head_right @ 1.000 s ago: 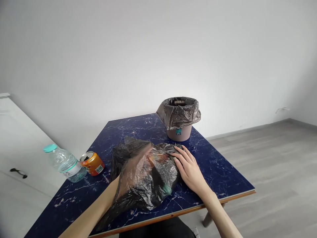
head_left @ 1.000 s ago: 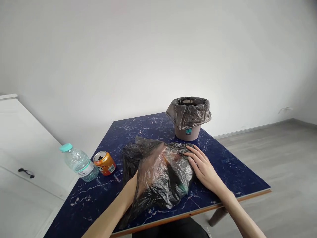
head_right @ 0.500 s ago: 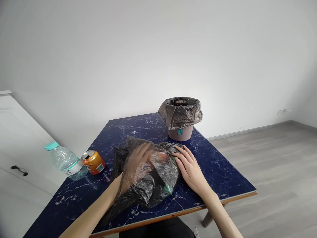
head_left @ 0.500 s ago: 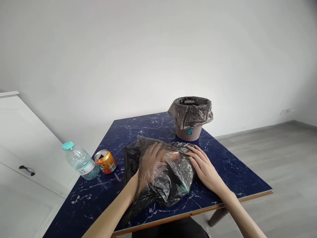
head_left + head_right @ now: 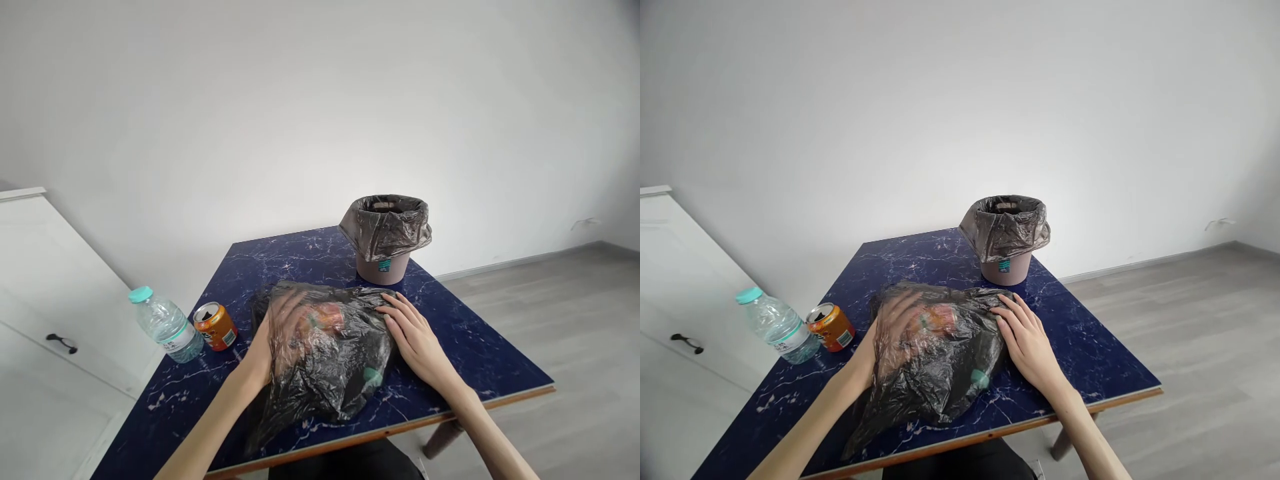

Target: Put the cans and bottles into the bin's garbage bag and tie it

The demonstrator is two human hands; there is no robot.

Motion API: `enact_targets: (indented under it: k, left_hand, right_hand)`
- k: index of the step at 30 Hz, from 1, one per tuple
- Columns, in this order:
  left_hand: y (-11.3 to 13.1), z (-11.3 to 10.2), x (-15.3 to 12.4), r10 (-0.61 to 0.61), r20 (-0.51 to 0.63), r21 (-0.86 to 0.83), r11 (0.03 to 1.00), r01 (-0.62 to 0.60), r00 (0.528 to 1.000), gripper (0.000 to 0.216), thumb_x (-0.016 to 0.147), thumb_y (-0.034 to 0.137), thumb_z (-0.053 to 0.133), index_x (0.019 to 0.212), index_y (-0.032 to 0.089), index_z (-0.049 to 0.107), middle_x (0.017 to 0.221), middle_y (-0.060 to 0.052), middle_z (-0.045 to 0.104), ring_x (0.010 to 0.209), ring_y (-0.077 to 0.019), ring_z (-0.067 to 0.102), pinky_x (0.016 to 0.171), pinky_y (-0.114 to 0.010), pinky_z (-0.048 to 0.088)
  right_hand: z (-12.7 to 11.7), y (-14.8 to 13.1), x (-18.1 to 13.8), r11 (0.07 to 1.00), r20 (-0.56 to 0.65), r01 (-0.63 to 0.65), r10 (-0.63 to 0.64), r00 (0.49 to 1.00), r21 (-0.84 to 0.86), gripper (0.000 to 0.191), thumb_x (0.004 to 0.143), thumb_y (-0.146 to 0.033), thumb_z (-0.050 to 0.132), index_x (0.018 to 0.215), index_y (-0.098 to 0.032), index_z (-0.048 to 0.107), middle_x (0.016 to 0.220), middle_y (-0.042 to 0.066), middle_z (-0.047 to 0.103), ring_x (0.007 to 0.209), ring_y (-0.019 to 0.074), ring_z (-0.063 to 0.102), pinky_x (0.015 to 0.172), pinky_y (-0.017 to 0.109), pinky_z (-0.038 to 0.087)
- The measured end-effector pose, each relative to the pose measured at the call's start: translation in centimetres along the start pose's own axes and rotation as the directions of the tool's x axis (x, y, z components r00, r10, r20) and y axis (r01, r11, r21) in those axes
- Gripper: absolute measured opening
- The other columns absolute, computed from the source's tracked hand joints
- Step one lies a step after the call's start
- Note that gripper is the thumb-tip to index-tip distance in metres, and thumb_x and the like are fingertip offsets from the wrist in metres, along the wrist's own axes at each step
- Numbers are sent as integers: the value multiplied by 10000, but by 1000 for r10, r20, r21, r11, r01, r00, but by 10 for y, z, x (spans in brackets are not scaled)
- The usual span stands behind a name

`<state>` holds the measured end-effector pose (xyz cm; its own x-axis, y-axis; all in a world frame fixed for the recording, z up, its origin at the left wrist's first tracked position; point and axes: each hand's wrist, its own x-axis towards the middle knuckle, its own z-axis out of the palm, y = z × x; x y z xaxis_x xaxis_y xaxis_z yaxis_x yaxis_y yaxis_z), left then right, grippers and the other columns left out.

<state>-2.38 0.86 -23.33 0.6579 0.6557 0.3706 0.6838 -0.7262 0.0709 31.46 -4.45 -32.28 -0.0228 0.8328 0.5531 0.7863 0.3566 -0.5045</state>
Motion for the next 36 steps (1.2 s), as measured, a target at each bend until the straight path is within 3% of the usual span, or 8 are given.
enact_targets:
  k: [4,8,12,15,18,23,33,36]
  left_hand:
    - [5,-60,-23,-177,80,-16,984,179,981,555,947,468,651,1462,276,573,1425,-113,678,1317,-347,638,1086,-464,529]
    - [-8,-119,-45,-450,207,51,892,450,869,661,887,602,680,1447,308,487,1380,-72,695,1110,-314,725,885,-378,570]
    - [-30,-167,-62,-632,-54,199,752,628,773,699,811,738,652,1371,361,470,1325,23,703,1082,-266,707,843,-308,533]
    - [-39,-188,-59,-592,-277,349,672,653,757,609,868,708,589,1362,370,474,1297,51,691,1110,-239,685,858,-286,494]
    - [-46,-194,-40,-579,-288,423,638,644,763,611,935,630,598,1426,317,412,1362,12,660,1108,-234,680,827,-271,471]
    - [-73,-181,10,-645,-18,492,659,569,764,529,977,549,608,1359,211,467,1341,-86,668,1070,-269,687,741,-286,453]
    - [-122,-151,59,-796,166,669,525,527,582,495,749,334,872,1184,187,688,1265,-159,722,1135,-355,696,866,-363,524]
    - [-131,-145,57,-840,203,674,493,550,503,436,845,310,841,1220,160,676,1230,-124,722,1083,-292,710,887,-399,571]
  right_hand:
    - [3,5,0,999,-50,-26,24,998,-37,408,1127,-453,342,1393,-325,624,1608,25,535,1585,288,339,1251,566,368]
    - [5,10,-2,999,-90,-44,42,995,-22,425,1123,-468,343,1392,-300,625,1613,39,526,1588,302,329,1273,578,334]
    - [6,12,-3,999,-87,-45,44,995,-6,433,1122,-468,345,1412,-294,616,1625,44,508,1597,304,306,1284,584,320]
    - [6,11,-3,999,-83,-43,43,996,3,430,1119,-465,357,1424,-300,610,1630,45,502,1596,306,309,1286,592,316]
    - [6,11,-3,999,-82,-45,46,996,19,423,1115,-467,368,1417,-304,616,1633,42,500,1594,315,310,1286,606,314]
    - [5,11,-4,998,-61,-59,61,996,31,430,1116,-475,365,1420,-299,613,1647,42,481,1602,323,290,1286,615,312]
    - [7,13,-5,998,-64,-35,38,997,48,415,1119,-457,372,1438,-313,594,1650,37,473,1610,316,271,1287,627,314]
    - [7,12,-5,998,-65,-28,33,997,63,411,1117,-453,377,1433,-313,599,1649,36,473,1609,318,270,1288,631,312]
